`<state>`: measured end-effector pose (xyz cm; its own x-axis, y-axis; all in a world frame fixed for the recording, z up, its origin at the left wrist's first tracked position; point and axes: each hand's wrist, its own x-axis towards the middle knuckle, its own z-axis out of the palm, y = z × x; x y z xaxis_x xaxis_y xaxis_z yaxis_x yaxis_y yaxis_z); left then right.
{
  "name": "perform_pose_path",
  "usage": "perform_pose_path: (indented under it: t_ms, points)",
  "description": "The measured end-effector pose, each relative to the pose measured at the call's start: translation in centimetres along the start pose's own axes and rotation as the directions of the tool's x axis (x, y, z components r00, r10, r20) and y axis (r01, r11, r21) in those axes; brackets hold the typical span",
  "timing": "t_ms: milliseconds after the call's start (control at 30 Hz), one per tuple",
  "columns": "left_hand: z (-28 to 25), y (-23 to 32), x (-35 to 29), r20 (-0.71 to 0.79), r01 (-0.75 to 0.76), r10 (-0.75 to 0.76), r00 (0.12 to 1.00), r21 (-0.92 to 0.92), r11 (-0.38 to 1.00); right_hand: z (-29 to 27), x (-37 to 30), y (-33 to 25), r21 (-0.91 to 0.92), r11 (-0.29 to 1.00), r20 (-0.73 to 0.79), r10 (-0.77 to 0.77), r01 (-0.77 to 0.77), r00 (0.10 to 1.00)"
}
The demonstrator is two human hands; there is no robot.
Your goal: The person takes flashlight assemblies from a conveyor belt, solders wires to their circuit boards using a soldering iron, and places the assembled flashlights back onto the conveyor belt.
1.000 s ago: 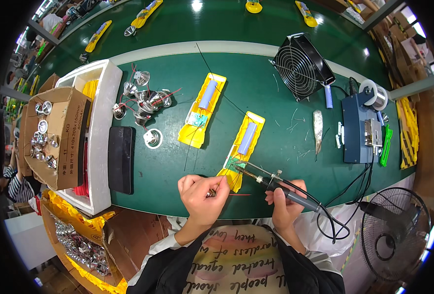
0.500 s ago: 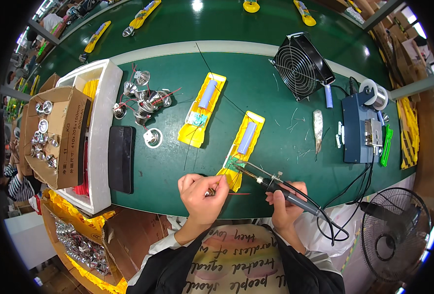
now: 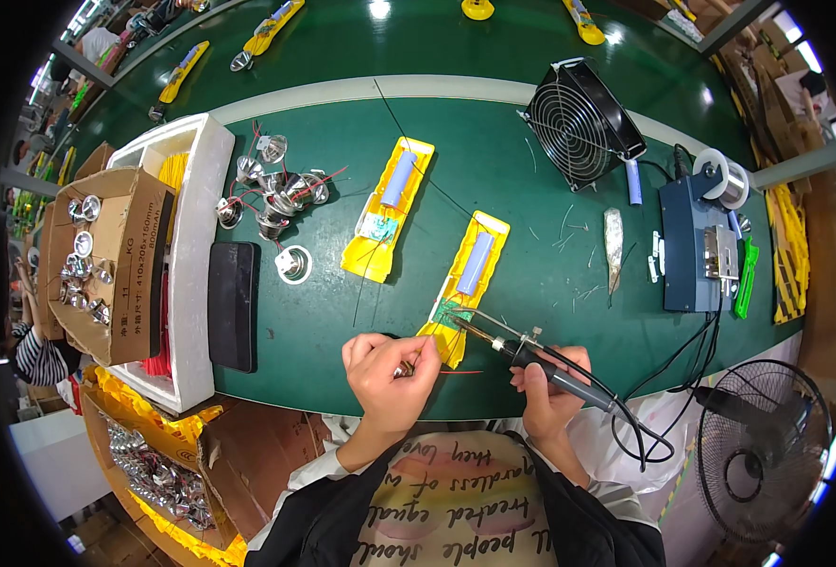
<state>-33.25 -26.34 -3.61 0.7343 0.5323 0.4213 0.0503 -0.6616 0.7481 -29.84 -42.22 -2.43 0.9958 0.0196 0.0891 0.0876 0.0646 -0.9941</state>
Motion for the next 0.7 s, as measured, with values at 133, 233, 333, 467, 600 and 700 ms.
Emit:
perform_pose_path:
  t_ms: [133, 233, 333, 467, 600, 700]
  points:
    - [-0.1, 0.0, 0.1, 0.004, 0.002, -0.002, 1.0, 0.002, 1.0, 0.0, 0.0, 0.0, -0.004, 1.0, 0.006, 0.001, -0.001, 1.0]
    - [-0.1, 0.0, 0.0, 0.004, 0.004, -0.004, 1.0, 0.002, 1.0, 0.1, 0.1, -0.2, -0.032, 0.999, 0.027, -0.023, 0.024, 0.999]
    - [-0.1, 0.1, 0.0, 0.003, 0.006, -0.006, 1.0, 0.002, 1.0, 0.2, 0.1, -0.3, -0.042, 0.994, 0.035, -0.097, 0.099, 0.995]
    - [-0.1, 0.2, 0.1, 0.005, 0.006, -0.006, 1.0, 0.0, 1.0, -0.1, 0.2, -0.8, -0.033, 0.991, -0.01, -0.129, 0.128, 0.992]
    - [-0.1, 0.2, 0.0, 0.014, 0.007, -0.007, 1.0, 0.013, 1.0, -1.4, 0.3, -0.6, -0.052, 0.987, -0.057, -0.153, 0.15, 0.987]
    - [-0.1, 0.3, 0.1, 0.015, 0.009, -0.01, 1.0, 0.031, 0.999, -2.8, 0.6, 0.1, -0.012, 0.988, -0.141, -0.154, 0.154, 0.978]
